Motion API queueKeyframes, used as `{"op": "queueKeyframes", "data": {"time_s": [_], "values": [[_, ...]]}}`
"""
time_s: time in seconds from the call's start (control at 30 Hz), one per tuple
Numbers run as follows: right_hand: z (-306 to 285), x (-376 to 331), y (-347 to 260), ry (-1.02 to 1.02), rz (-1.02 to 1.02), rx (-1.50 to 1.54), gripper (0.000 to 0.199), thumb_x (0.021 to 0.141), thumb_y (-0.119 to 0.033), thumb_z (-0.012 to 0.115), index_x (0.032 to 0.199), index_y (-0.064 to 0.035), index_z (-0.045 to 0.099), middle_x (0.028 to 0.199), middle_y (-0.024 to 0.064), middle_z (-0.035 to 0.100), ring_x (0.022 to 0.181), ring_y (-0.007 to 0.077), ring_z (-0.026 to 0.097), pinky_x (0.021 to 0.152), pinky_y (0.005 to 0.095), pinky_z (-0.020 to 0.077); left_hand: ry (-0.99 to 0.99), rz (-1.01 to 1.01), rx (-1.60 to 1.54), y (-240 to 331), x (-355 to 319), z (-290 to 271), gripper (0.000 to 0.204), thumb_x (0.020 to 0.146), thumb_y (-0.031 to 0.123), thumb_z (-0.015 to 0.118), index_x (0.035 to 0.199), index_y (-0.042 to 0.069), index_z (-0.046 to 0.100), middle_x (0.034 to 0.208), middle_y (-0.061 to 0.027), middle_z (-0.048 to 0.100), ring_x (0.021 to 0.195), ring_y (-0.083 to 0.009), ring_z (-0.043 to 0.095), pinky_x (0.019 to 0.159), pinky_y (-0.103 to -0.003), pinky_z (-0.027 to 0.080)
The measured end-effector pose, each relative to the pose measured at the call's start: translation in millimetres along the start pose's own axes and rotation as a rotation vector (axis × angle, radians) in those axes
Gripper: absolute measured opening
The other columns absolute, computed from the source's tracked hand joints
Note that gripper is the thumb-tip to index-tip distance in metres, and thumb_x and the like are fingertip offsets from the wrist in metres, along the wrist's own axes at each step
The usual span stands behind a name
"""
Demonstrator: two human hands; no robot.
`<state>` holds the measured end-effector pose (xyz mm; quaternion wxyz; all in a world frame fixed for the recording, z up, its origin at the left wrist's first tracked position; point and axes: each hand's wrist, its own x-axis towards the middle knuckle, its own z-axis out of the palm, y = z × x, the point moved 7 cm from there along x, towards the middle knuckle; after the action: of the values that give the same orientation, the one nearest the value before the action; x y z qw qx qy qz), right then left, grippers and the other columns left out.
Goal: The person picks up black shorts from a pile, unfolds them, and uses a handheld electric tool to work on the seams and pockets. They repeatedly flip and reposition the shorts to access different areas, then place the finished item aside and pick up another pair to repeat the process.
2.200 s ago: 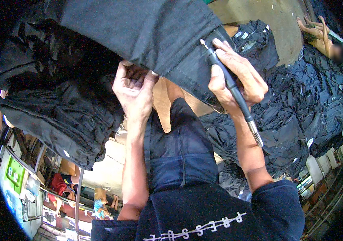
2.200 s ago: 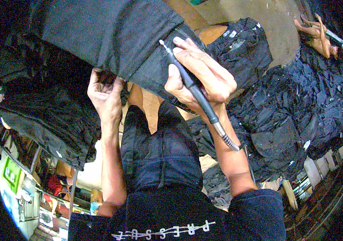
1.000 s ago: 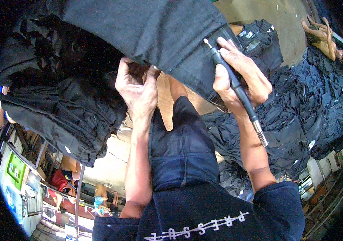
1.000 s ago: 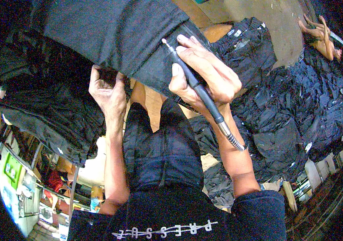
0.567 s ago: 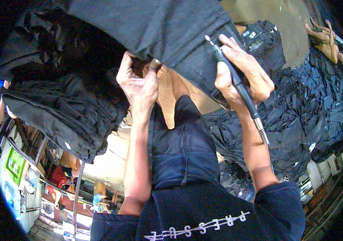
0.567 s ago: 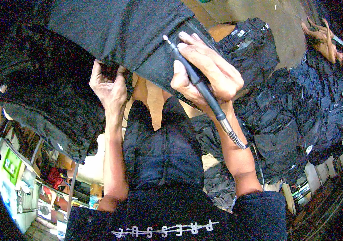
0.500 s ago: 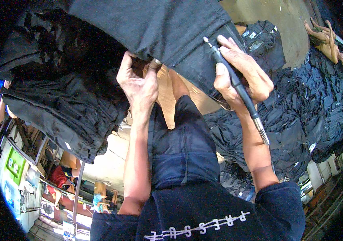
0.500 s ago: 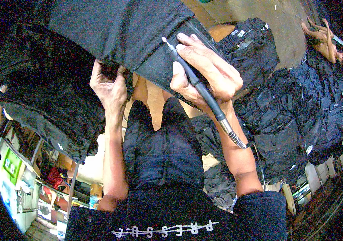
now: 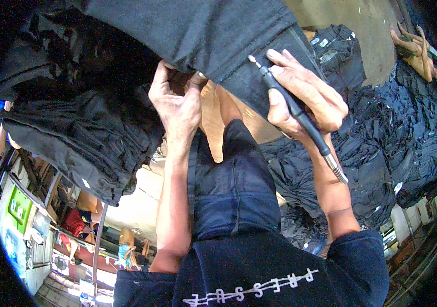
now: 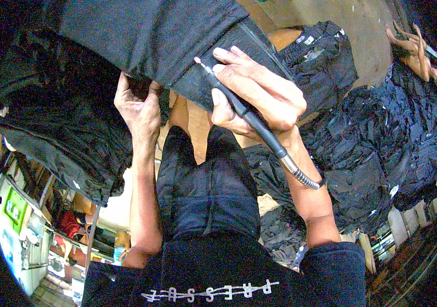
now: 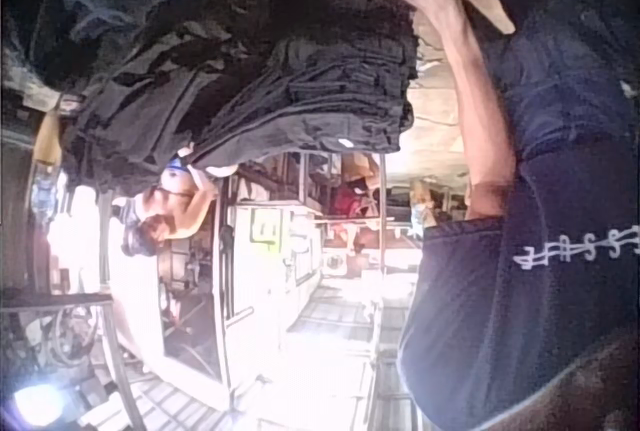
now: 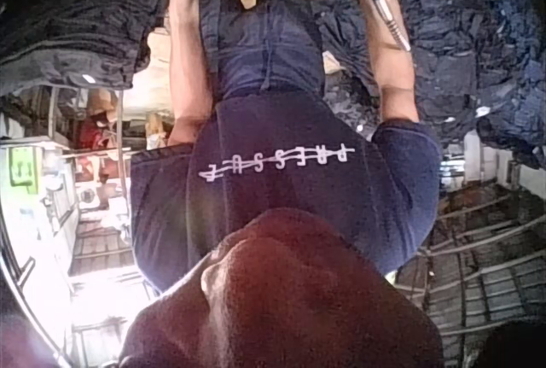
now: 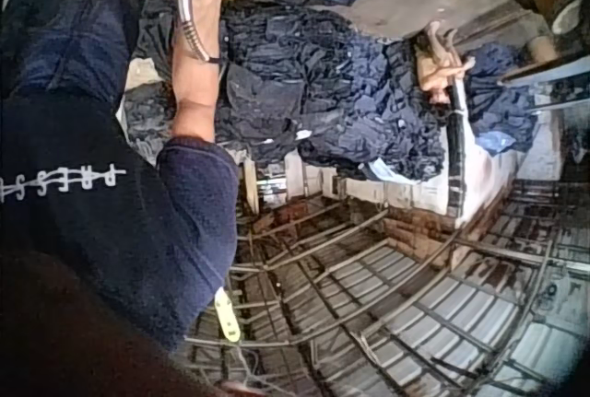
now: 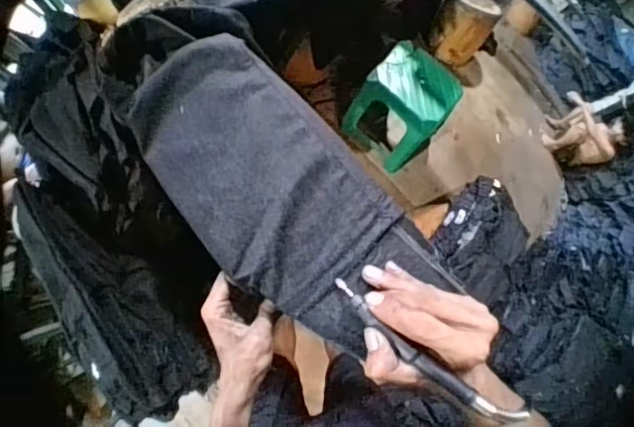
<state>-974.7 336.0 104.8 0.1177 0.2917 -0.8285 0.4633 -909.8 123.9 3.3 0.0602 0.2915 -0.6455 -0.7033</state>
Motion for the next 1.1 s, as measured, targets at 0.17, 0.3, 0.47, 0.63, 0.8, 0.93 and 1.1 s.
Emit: {"op": "queueKeyframes", "data": {"time_s": [0.17,0.3,0.47,0.63,0.8,0.93,1.1], "values": [[3.3,-0.1,-3.8,-0.043,0.004,0.063,0.026,0.074,0.002,0.075,0.1,0.0047,0.08,0.094,0.0169,0.079,0.099,0.0339,0.081,0.096,0.0489,0.0651,-0.019,0.019,-0.025,-1.2,0.3,0.3,0.034,0.091,-0.012,0.077,0.121,0.001,0.066,0.113,-0.0053,0.075,0.102,-0.0138,0.071,0.094,-0.031,0.059],[5.9,0.5,-6.0,-0.086,-0.01,0.082,0.026,0.075,0.002,0.075,0.1,0.0047,0.08,0.096,0.0178,0.079,0.101,0.0349,0.081,0.097,0.0501,0.0649,-0.034,0.045,-0.011,-0.6,0.2,1.0,0.035,0.09,-0.011,0.077,0.122,0.0,0.066,0.113,-0.0053,0.075,0.103,-0.014,0.072,0.096,-0.031,0.059],[8.8,0.1,-8.2,-0.137,-0.024,0.128,0.024,0.078,0.002,0.076,0.101,0.0042,0.081,0.097,0.0185,0.079,0.102,0.0361,0.08,0.097,0.0513,0.0647,-0.025,0.014,-0.019,-2.4,0.5,0.0,0.035,0.09,-0.01,0.078,0.122,0.0,0.066,0.111,-0.0049,0.075,0.101,-0.0134,0.071,0.092,-0.03,0.059],[6.3,1.2,-5.2,-0.092,-0.007,0.112,0.027,0.075,0.004,0.075,0.101,0.0039,0.08,0.095,0.0183,0.079,0.101,0.0362,0.08,0.096,0.0513,0.065,-0.032,0.001,0.036,0.0,1.5,0.3,0.034,0.09,-0.01,0.079,0.12,0.0,0.066,0.109,-0.0046,0.075,0.098,-0.0132,0.071,0.09,-0.03,0.059],[-0.8,1.7,-2.0,-0.003,0.04,0.057,0.027,0.071,0.007,0.074,0.098,0.0044,0.079,0.094,0.0172,0.079,0.099,0.0366,0.081,0.096,0.0512,0.0649,-0.043,0.0,0.018,3.3,1.3,2.2,0.033,0.09,-0.011,0.076,0.12,0.0,0.066,0.11,-0.005,0.075,0.099,-0.0134,0.071,0.09,-0.03,0.059],[-3.1,0.4,1.4,0.013,0.071,0.031,0.027,0.072,0.005,0.075,0.098,0.0047,0.079,0.094,0.0178,0.079,0.1,0.0373,0.081,0.096,0.0518,0.0645,-0.023,-0.014,-0.001,0.5,1.2,1.5,0.035,0.091,-0.012,0.074,0.123,0.0,0.066,0.113,-0.0058,0.075,0.1,-0.0143,0.071,0.091,-0.031,0.059],[-4.5,-1.9,4.6,0.051,0.068,0.003,0.027,0.074,0.003,0.076,0.101,0.0053,0.078,0.094,0.019,0.079,0.1,0.0379,0.081,0.096,0.0526,0.0642,-0.04,-0.043,0.001,-2.8,1.7,0.3,0.037,0.091,-0.009,0.075,0.125,0.0,0.067,0.114,-0.0062,0.076,0.102,-0.0148,0.071,0.09,-0.031,0.059]]}}
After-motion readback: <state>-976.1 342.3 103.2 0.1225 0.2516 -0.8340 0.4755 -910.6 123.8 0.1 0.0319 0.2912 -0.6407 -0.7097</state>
